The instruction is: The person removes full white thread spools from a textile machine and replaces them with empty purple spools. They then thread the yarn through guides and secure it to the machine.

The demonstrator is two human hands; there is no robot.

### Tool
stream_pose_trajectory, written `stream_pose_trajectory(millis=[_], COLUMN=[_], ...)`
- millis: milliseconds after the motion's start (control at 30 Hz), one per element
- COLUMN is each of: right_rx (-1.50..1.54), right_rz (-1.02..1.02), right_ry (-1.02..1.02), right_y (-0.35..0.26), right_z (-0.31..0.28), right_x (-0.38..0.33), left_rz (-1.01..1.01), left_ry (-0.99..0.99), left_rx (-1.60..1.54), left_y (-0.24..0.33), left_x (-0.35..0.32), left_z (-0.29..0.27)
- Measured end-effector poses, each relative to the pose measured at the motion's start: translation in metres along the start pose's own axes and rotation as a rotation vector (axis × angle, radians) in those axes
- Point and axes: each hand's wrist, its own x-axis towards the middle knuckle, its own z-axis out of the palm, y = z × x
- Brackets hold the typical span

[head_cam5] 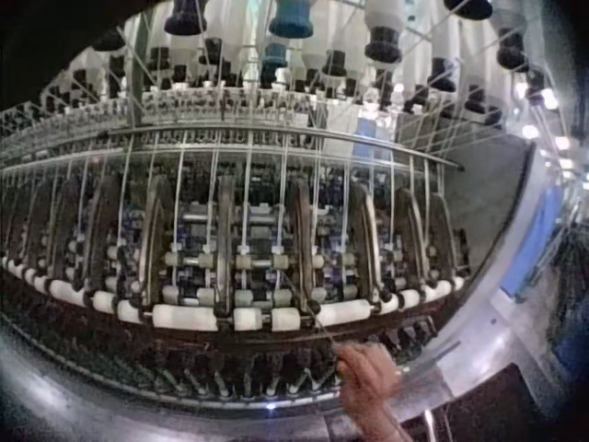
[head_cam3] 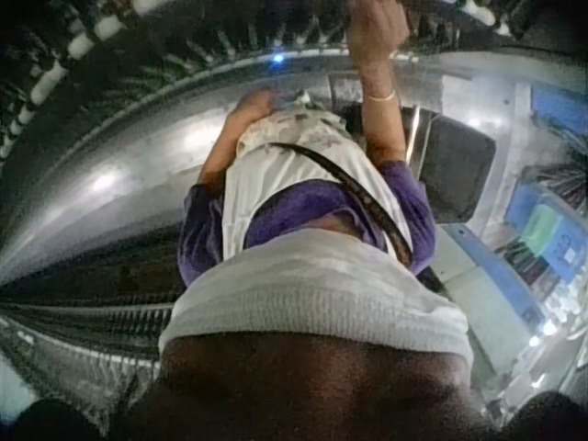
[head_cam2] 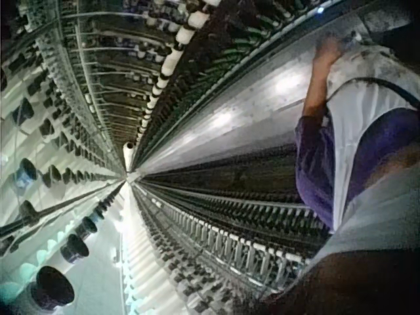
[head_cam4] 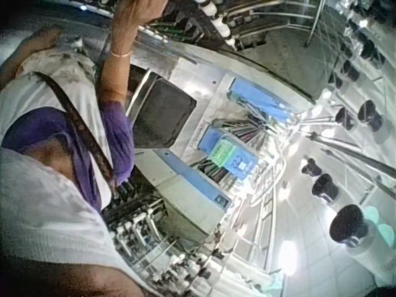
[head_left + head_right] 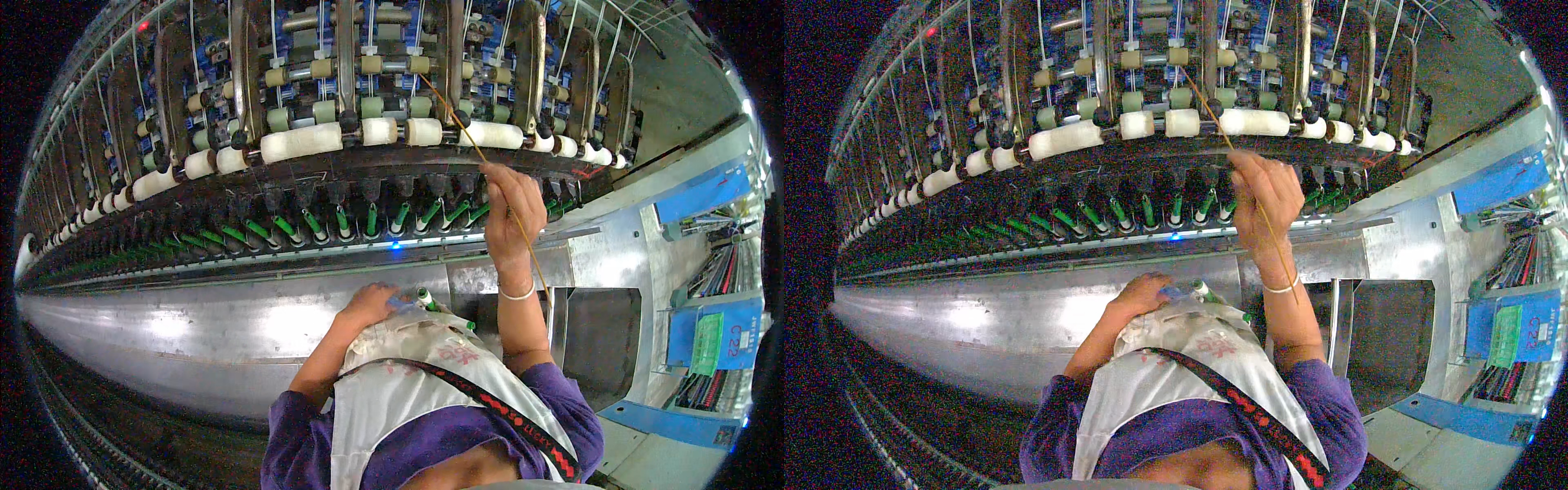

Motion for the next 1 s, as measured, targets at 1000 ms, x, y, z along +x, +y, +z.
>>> stream_pose_trajectory(millis=[1000], right_rx=[-0.052], right_rz=[-0.071], right_ry=[-0.019], right_y=[-0.003], right_z=[0.018], right_x=[0.013], left_rz=[-0.092], left_ry=[-0.055], left_rx=[-0.041], left_y=[0.0], left_x=[-0.016], left_z=[-0.007])
